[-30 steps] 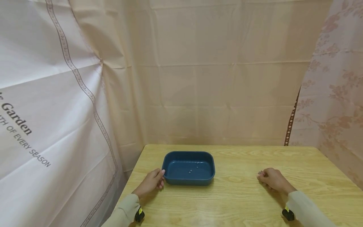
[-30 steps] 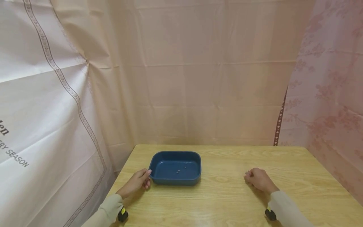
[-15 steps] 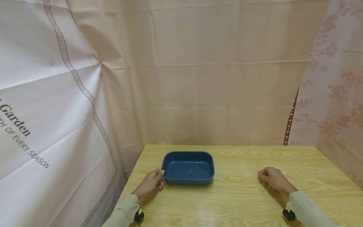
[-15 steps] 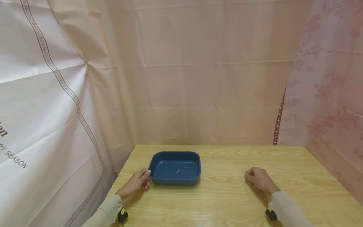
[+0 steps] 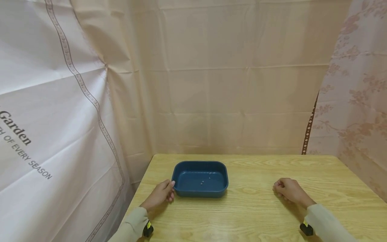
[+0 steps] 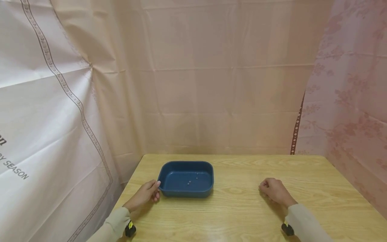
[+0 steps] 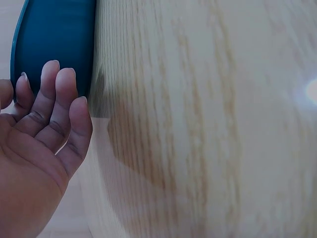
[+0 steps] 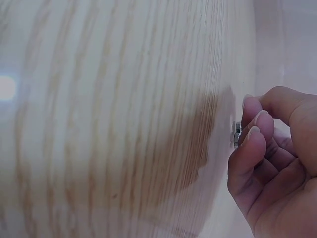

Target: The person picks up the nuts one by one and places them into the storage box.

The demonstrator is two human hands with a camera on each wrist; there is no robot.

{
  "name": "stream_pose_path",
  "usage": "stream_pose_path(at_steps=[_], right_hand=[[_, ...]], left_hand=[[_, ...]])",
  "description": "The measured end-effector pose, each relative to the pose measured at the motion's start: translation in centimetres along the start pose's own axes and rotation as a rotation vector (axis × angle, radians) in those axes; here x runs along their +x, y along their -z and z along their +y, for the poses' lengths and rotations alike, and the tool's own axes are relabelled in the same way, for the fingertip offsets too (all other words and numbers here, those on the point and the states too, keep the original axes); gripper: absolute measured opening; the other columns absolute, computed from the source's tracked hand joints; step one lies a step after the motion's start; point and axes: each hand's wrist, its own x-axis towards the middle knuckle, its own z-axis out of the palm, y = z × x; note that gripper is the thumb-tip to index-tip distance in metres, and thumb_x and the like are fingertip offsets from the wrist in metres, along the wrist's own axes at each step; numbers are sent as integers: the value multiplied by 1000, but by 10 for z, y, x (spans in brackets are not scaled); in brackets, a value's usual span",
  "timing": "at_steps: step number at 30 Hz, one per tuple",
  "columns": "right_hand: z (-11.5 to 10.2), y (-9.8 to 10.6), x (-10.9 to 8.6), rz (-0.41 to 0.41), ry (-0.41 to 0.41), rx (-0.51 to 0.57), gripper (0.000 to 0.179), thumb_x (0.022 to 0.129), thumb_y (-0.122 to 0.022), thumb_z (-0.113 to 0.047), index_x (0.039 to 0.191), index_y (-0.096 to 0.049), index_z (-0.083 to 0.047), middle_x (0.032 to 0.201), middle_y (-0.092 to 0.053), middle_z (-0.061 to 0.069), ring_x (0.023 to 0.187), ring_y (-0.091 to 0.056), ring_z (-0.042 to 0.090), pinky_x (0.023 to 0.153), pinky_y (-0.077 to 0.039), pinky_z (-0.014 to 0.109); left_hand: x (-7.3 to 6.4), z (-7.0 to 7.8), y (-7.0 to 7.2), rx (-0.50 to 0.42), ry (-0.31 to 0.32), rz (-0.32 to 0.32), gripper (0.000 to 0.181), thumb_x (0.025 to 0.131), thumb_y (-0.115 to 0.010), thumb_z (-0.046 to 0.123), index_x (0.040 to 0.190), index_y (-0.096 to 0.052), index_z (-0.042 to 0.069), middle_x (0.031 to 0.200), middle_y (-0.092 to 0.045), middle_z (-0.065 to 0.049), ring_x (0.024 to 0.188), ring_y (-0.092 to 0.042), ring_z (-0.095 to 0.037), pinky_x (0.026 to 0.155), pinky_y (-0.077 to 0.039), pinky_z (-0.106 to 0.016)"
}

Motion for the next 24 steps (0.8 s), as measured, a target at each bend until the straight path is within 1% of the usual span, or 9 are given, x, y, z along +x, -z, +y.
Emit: stream_pose_path(at_steps=[8,14,19,24], right_hand=[[-7,-3,0,11,1,18,10,102,-60,-8,96,-65,-1,69,-60,5,50,-53,16,41,-46,27],[-12,-4,-1,-12,14,41,12,103,-60,-9,98,-64,1,70,-61,6,50,-53,15,42,-46,27],[-13,-5,1,-17,39,40,12,103,-60,-11,99,-64,0,70,-61,5,49,-52,14,41,-46,26],[-12,-6,4,-29,88,47,14,104,-59,-10,100,-64,2,70,-61,5,48,-51,11,41,-45,25]], left_hand=[[0,1,1,-4,2,1,38,114,-40,30,99,-55,-2,80,-63,-12,67,-59,-20,61,-54,-30],[-2,3,0,-5,6,-5,39,114,-40,30,100,-55,-4,81,-63,-13,68,-58,-20,62,-54,-30],[-2,1,-1,6,-10,-4,39,114,-40,29,100,-55,-4,81,-63,-13,67,-59,-21,62,-54,-30],[0,0,0,3,-6,0,39,114,-42,31,99,-55,-3,80,-63,-12,68,-59,-21,62,-54,-30]])
